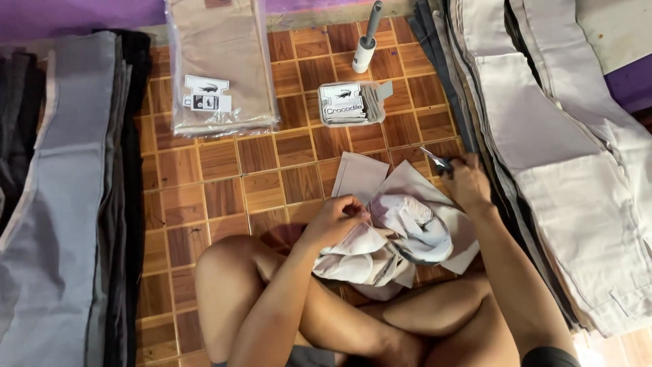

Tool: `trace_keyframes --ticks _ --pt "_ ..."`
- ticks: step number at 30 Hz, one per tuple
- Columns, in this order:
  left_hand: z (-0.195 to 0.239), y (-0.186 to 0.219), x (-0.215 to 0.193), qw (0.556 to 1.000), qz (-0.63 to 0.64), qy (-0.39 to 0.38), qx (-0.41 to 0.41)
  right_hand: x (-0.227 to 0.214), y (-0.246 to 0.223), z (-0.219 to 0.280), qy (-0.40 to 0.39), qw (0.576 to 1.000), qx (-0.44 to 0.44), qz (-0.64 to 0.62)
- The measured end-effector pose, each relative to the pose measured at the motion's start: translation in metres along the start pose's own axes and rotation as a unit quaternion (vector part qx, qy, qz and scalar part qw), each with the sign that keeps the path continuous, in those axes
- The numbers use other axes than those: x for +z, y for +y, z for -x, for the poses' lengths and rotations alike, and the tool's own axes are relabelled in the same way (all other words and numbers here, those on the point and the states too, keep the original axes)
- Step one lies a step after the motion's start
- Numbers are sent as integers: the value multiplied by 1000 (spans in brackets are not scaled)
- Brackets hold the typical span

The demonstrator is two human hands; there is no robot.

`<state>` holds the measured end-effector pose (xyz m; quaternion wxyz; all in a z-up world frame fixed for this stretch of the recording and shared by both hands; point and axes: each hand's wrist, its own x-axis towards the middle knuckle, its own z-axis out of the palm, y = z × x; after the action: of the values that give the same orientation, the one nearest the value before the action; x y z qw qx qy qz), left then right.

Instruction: The person sits on the floor and uses scissors to cut tags off a pair of beige trousers. They unfold the trousers, locate the tags, snip them off, and place the scissors down between cuts.

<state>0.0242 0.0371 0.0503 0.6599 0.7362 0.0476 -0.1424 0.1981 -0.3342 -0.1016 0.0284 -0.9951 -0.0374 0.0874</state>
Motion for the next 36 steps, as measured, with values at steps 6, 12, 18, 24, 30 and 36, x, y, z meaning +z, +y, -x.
trace_keyframes --ticks 6,12,18,24,30,36 --pt "-4 -21 2 999 46 24 -2 -135 -73 108 109 959 -90 -244" --pt "4 -8 1 998 55 12 6 -159 -117 181 -126 904 -185 -365" --pt "6 -7 -2 996 83 28 11 -128 -125 192 -112 953 -155 -233" --pt "12 -6 -1 993 105 49 15 -134 -133 188 -27 961 -189 -199" --pt "2 -24 -1 996 35 68 50 -131 -142 192 -4 965 -195 -177" --pt "6 -15 0 996 12 73 50 -129 -152 191 -2 963 -221 -155"
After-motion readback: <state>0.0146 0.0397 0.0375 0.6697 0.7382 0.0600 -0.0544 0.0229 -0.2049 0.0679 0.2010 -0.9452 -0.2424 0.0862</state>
